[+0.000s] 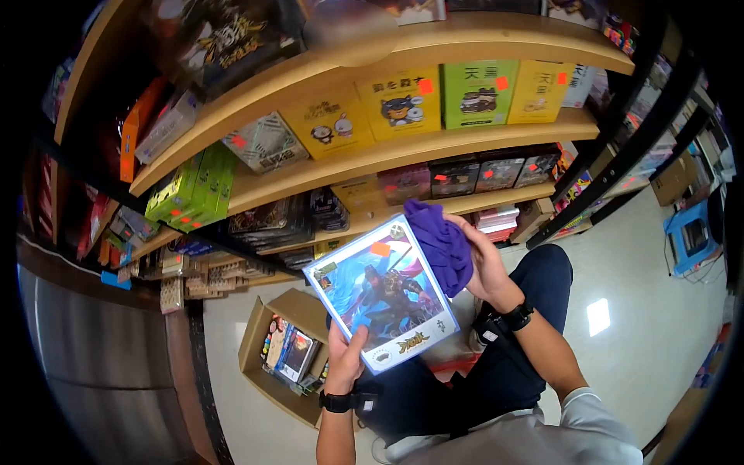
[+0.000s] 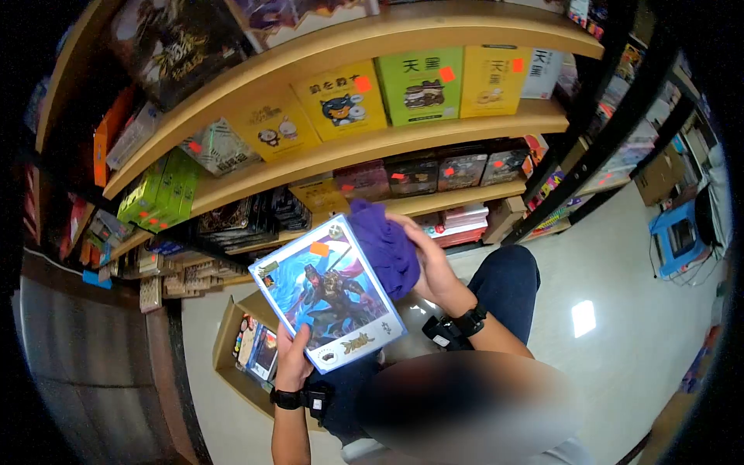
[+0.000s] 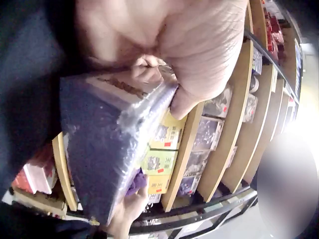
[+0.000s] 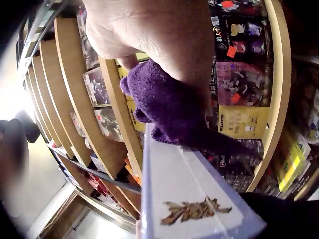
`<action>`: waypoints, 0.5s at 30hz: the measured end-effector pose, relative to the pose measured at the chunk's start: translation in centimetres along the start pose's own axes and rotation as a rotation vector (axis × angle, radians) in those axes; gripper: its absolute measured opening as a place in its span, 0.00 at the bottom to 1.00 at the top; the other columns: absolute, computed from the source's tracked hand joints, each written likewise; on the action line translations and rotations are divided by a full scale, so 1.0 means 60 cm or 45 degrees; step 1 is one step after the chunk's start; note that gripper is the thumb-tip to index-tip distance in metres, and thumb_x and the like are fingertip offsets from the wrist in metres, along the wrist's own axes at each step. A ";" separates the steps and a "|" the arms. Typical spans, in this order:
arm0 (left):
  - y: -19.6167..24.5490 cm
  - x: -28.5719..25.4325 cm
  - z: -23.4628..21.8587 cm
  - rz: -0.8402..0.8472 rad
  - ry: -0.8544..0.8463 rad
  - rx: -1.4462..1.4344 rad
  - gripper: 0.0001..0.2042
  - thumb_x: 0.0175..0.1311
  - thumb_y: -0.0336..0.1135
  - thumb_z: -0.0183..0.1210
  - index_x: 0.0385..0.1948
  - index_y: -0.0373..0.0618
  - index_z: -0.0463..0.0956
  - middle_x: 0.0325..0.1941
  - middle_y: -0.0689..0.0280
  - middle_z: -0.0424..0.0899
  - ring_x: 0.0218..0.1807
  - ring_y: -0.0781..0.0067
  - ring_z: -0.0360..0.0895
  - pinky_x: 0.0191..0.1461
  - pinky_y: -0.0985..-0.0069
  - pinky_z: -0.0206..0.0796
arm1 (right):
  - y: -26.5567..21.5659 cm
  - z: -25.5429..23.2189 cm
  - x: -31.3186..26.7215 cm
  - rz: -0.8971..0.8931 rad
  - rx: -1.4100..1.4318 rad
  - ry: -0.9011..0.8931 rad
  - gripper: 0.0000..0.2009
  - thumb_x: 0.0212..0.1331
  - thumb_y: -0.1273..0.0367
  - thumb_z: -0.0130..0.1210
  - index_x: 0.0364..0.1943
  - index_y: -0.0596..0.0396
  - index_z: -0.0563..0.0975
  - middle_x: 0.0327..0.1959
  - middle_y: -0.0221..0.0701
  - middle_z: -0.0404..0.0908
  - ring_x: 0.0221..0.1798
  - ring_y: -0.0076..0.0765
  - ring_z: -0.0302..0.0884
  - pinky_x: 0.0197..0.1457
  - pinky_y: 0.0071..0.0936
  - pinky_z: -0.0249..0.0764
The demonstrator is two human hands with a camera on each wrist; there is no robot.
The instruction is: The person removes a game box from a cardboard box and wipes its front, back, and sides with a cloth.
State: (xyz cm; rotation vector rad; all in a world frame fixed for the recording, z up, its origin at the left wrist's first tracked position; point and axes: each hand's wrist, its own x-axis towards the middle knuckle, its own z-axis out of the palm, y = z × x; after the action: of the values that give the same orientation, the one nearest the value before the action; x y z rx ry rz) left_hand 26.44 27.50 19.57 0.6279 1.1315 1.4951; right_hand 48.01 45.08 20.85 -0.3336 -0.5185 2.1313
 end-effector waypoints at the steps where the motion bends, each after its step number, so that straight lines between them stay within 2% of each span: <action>1: 0.002 0.000 -0.001 0.013 0.034 0.010 0.27 0.67 0.30 0.55 0.65 0.35 0.56 0.63 0.60 0.68 0.61 0.70 0.67 0.65 0.71 0.59 | 0.000 -0.001 0.002 -0.009 -0.019 -0.004 0.19 0.68 0.71 0.42 0.61 0.61 0.65 0.60 0.39 0.70 0.61 0.32 0.70 0.65 0.31 0.67; 3: -0.004 -0.002 -0.009 -0.027 0.055 -0.043 0.27 0.68 0.31 0.54 0.65 0.35 0.55 0.64 0.60 0.68 0.62 0.70 0.67 0.65 0.71 0.58 | 0.003 0.002 -0.001 -0.026 -0.058 -0.009 0.21 0.65 0.74 0.43 0.62 0.62 0.64 0.62 0.41 0.69 0.63 0.34 0.69 0.67 0.32 0.65; 5: -0.004 0.000 -0.011 -0.005 0.036 -0.067 0.26 0.69 0.32 0.52 0.66 0.36 0.54 0.66 0.60 0.66 0.64 0.69 0.65 0.67 0.71 0.56 | 0.012 0.022 -0.005 -0.157 -0.255 -0.012 0.22 0.63 0.75 0.45 0.63 0.63 0.63 0.62 0.42 0.69 0.63 0.35 0.69 0.67 0.32 0.65; 7: -0.009 -0.003 -0.011 -0.053 0.065 -0.021 0.25 0.72 0.34 0.48 0.67 0.37 0.54 0.68 0.59 0.63 0.66 0.70 0.61 0.69 0.71 0.51 | 0.010 0.066 -0.017 -0.273 -0.491 -0.010 0.25 0.60 0.76 0.49 0.63 0.64 0.62 0.61 0.42 0.69 0.63 0.36 0.69 0.67 0.31 0.64; 9: -0.007 -0.001 -0.008 -0.040 0.047 0.014 0.24 0.74 0.35 0.43 0.68 0.36 0.52 0.69 0.60 0.61 0.68 0.70 0.58 0.71 0.72 0.48 | -0.012 0.118 -0.035 -0.298 -0.755 -0.094 0.26 0.61 0.75 0.50 0.65 0.63 0.61 0.63 0.41 0.66 0.65 0.34 0.65 0.69 0.30 0.58; 13: -0.003 0.007 -0.002 -0.042 -0.057 0.166 0.25 0.75 0.36 0.41 0.69 0.36 0.49 0.69 0.59 0.61 0.68 0.71 0.58 0.71 0.72 0.47 | -0.067 0.177 -0.041 -0.337 -1.251 -0.316 0.27 0.62 0.74 0.52 0.66 0.63 0.60 0.67 0.40 0.63 0.69 0.35 0.60 0.72 0.31 0.53; 15: -0.013 0.015 -0.008 0.008 -0.093 0.240 0.27 0.75 0.44 0.42 0.68 0.38 0.51 0.68 0.60 0.63 0.66 0.69 0.61 0.68 0.72 0.53 | -0.071 0.174 -0.019 -0.339 -1.349 -0.350 0.29 0.62 0.73 0.54 0.67 0.62 0.59 0.68 0.40 0.61 0.69 0.34 0.59 0.72 0.31 0.53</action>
State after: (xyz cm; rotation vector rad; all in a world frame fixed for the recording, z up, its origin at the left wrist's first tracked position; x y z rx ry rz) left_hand 26.14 28.17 18.52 0.8092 1.2230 1.3694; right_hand 47.32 43.85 32.08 -0.5056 -1.7381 1.4828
